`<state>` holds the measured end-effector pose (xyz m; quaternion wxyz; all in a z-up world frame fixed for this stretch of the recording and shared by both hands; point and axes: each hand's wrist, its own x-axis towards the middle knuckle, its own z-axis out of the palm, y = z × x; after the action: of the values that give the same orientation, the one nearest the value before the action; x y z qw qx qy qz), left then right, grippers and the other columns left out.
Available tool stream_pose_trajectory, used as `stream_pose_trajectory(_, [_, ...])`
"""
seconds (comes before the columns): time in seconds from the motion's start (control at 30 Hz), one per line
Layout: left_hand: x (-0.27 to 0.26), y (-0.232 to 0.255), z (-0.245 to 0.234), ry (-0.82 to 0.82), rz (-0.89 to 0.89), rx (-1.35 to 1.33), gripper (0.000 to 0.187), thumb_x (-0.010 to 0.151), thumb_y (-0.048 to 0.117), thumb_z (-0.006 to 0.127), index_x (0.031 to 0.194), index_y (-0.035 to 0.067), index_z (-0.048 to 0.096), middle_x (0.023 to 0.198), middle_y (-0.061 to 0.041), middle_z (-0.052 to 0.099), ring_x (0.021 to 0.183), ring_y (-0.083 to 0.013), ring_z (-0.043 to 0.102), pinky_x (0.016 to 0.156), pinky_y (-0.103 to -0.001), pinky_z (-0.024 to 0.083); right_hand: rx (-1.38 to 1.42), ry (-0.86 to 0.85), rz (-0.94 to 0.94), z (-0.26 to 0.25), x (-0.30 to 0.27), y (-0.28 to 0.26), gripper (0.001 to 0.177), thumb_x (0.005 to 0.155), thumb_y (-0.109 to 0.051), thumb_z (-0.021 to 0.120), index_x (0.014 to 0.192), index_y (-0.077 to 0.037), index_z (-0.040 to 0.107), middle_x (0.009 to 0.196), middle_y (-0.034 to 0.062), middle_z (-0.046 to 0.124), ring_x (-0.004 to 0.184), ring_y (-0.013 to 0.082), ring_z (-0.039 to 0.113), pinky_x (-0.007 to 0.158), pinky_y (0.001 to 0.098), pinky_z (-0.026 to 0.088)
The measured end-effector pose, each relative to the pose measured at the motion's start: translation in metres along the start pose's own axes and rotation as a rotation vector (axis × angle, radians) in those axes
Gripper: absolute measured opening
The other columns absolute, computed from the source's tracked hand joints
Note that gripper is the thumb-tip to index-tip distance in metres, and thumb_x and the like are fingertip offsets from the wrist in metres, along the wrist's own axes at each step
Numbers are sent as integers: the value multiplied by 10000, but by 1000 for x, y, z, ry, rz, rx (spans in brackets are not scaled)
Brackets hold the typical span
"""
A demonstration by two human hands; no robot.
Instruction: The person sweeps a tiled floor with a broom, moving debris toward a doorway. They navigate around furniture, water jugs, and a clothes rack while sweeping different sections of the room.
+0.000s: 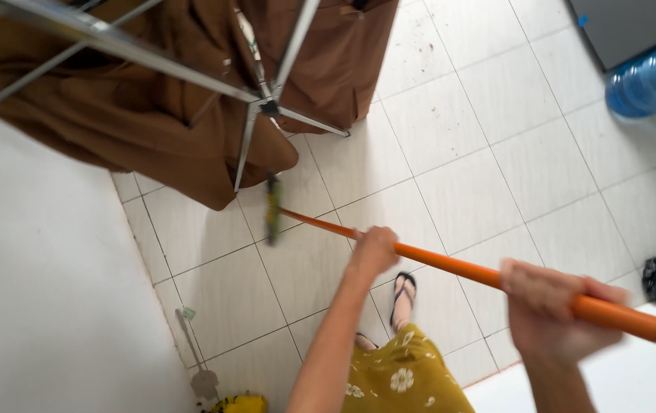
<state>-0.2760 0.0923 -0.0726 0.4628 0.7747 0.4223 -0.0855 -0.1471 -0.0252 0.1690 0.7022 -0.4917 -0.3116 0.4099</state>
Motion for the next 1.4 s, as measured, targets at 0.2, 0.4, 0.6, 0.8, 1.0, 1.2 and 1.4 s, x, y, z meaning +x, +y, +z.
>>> stream_pose_trajectory(0.2, [97, -118, 47, 117, 77, 317, 165, 713, 16, 568, 664, 165, 619, 713, -32, 646, 830, -367, 629, 896, -526, 447, 295, 28, -63, -27, -7, 94, 677, 1041, -575, 488, 772, 28, 638, 797, 210, 602, 791, 406, 535, 389, 402, 491])
stream_pose_trajectory(0.4, [187, 6, 63, 69, 224, 338, 174, 781, 126, 545, 664, 175, 664, 711, -1, 660, 782, -270, 635, 900, -503, 466, 41, -43, -107, -99, 71, 31, 415, 1046, -226, 361, 702, -49, 511, 704, 93, 526, 732, 253, 462, 917, 493, 428])
stream_pose_trajectory(0.6, [195, 181, 49, -218, -35, -61, 240, 806, 12, 426, 648, 102, 583, 662, -83, 574, 758, -304, 548, 1189, -502, 265, 21, 124, 154, -183, 155, -64, 350, 920, -327, 238, 616, -156, 235, 569, 27, 258, 674, 235, 263, 816, 389, 315])
stream_pose_trajectory(0.8, [211, 154, 83, -18, -181, 117, 180, 705, 15, 530, 667, 156, 634, 703, -29, 676, 737, -313, 619, 984, -527, 371, 43, 120, 129, -231, 195, -47, 473, 986, -358, 351, 573, -128, 336, 535, 49, 422, 629, 250, 442, 865, 394, 409])
stream_pose_trajectory(1.0, [251, 118, 103, 508, -39, -191, 251, 844, 217, 670, 612, 145, 607, 622, -104, 635, 786, -366, 688, 859, -522, 535, 165, -118, 183, -196, 240, -14, 495, 939, -333, 240, 479, -150, 235, 509, 20, 241, 519, 193, 204, 579, 319, 288])
stream_pose_trajectory(1.2, [311, 210, 20, 571, 193, -482, 312, 880, 168, 628, 585, 94, 560, 580, -134, 602, 739, -359, 662, 783, -391, 540, -134, -281, -169, -151, 294, -82, 526, 924, -286, 297, 408, -188, 304, 360, 4, 315, 327, 181, 274, 445, 355, 265])
stream_pose_trajectory(1.4, [271, 257, -12, 361, 70, -210, 375, 894, 222, 518, 559, 106, 398, 523, -95, 476, 634, -313, 404, 720, -442, 368, 1, -154, 102, -163, 325, -135, 411, 920, -332, 271, 549, -156, 247, 460, 18, 213, 499, 185, 139, 563, 381, 247])
